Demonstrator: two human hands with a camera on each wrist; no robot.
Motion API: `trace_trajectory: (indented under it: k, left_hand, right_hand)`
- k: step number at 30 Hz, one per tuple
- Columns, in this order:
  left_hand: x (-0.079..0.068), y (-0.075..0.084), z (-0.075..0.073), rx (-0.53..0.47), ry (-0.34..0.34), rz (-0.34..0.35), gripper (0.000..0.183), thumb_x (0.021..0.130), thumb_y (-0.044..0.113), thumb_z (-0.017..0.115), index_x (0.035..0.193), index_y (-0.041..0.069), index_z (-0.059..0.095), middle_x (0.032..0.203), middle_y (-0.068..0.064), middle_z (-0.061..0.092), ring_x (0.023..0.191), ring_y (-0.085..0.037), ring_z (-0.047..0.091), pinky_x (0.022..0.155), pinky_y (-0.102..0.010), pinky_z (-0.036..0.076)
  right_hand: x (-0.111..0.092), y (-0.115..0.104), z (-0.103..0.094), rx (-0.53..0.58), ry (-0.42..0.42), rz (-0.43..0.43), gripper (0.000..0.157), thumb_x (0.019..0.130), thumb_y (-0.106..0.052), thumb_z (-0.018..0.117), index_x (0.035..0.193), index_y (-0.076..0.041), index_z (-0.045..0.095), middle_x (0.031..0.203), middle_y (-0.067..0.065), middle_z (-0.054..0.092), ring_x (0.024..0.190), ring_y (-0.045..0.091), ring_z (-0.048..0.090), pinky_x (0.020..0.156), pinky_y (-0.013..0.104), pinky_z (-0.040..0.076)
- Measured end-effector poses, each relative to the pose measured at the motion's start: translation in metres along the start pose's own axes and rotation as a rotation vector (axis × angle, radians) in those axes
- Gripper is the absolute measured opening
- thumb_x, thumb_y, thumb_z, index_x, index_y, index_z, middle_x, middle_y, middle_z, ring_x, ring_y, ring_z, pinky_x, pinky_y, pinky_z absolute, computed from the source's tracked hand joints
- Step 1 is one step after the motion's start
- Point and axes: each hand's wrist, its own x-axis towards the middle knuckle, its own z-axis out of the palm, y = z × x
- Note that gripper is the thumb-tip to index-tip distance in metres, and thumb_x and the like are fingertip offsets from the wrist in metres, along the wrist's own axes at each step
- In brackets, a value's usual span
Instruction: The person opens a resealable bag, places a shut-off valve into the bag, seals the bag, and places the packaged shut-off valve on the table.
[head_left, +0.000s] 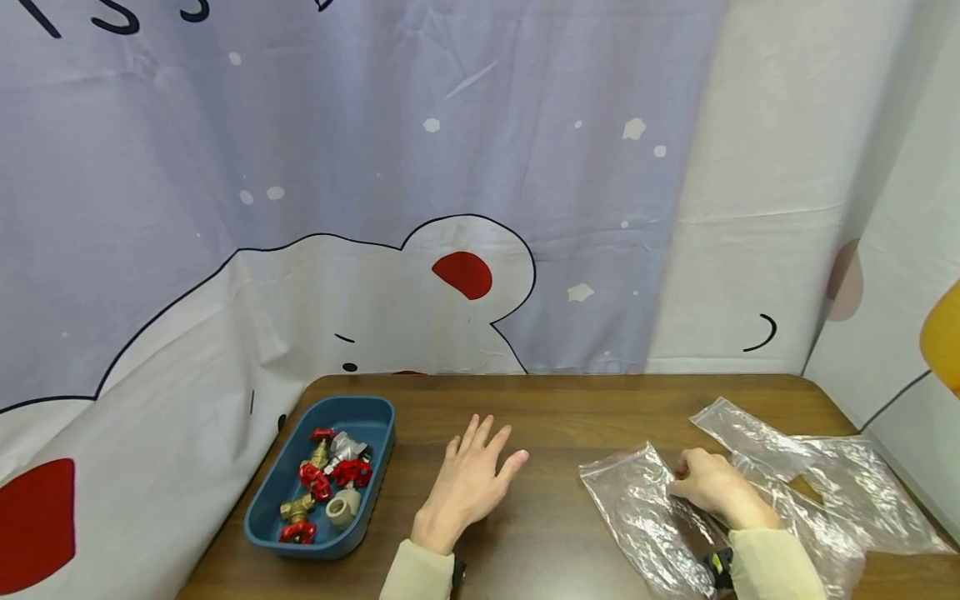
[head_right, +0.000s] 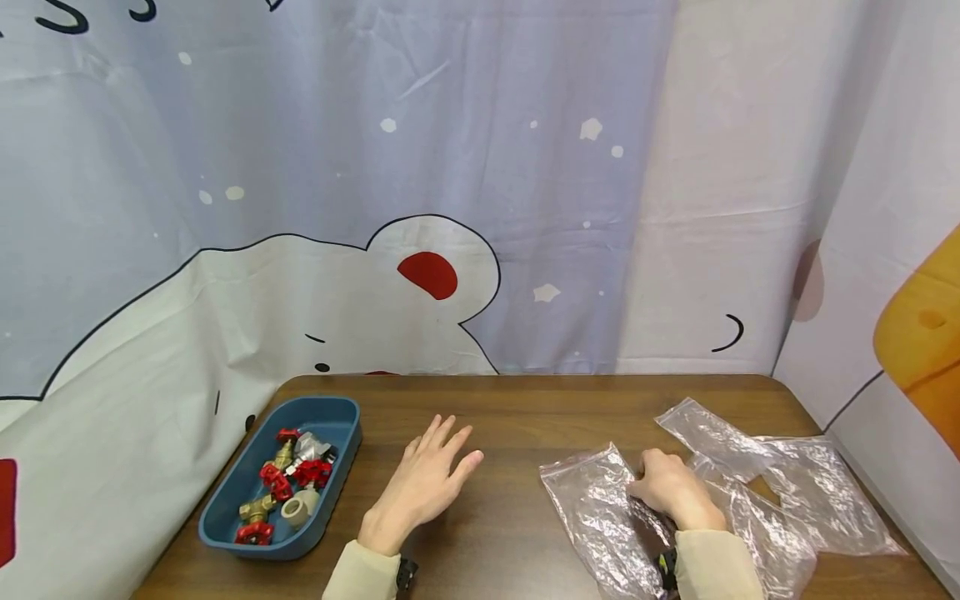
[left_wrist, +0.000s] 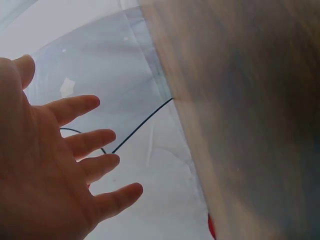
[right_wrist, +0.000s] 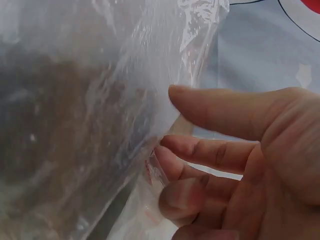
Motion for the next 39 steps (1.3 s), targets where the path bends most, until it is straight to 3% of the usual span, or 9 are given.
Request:
trace_trajectory:
  k: [6, 14, 24, 33, 39]
  left_hand:
    - [0.003, 0.002, 0.006, -0.044, 0.017, 0.014, 0.075, 0.099, 0.065, 0.018, 0.142, 0.014, 0.052, 0.149, -0.012, 0.042, 0.141, -0.032, 0.031, 0.106, -0.059, 0.030]
    - [0.006, 0.008, 0.016, -0.122, 0.053, 0.093, 0.067, 0.104, 0.056, 0.018, 0.131, 0.013, 0.062, 0.131, -0.004, 0.060, 0.119, -0.024, 0.057, 0.094, -0.047, 0.047]
    - [0.012, 0.013, 0.016, -0.227, 0.041, 0.084, 0.068, 0.104, 0.057, 0.018, 0.129, 0.014, 0.064, 0.125, -0.002, 0.064, 0.115, -0.022, 0.059, 0.093, -0.045, 0.048]
    - [0.022, 0.015, 0.001, -0.359, 0.027, 0.118, 0.064, 0.105, 0.053, 0.024, 0.131, 0.010, 0.062, 0.126, -0.002, 0.064, 0.117, -0.020, 0.059, 0.097, -0.041, 0.046]
    - [0.030, 0.017, -0.008, -0.481, -0.006, 0.160, 0.057, 0.105, 0.050, 0.032, 0.120, 0.008, 0.067, 0.107, -0.004, 0.071, 0.096, -0.014, 0.066, 0.086, -0.034, 0.051]
  right_hand:
    - [-0.002, -0.001, 0.005, 0.016, 0.017, -0.017, 0.013, 0.073, -0.010, 0.069, 0.072, -0.010, 0.056, 0.072, 0.003, 0.057, 0.069, 0.023, 0.054, 0.060, 0.040, 0.044]
    - [-0.006, -0.006, 0.009, 0.044, 0.024, -0.043, 0.019, 0.072, -0.003, 0.065, 0.066, -0.012, 0.051, 0.062, -0.001, 0.048, 0.060, 0.018, 0.047, 0.054, 0.032, 0.038]
    - [-0.012, -0.034, -0.009, 0.075, 0.114, -0.196, 0.023, 0.080, -0.001, 0.071, 0.072, -0.014, 0.054, 0.060, -0.004, 0.045, 0.055, 0.014, 0.045, 0.055, 0.033, 0.039]
    - [-0.015, -0.064, -0.032, 0.063, 0.146, -0.374, 0.025, 0.082, -0.001, 0.072, 0.074, -0.017, 0.055, 0.063, -0.009, 0.050, 0.054, 0.007, 0.045, 0.052, 0.028, 0.039]
    - [-0.010, -0.081, -0.041, 0.080, 0.135, -0.442, 0.023, 0.084, -0.002, 0.072, 0.076, -0.017, 0.056, 0.067, -0.009, 0.054, 0.058, 0.006, 0.048, 0.056, 0.027, 0.043]
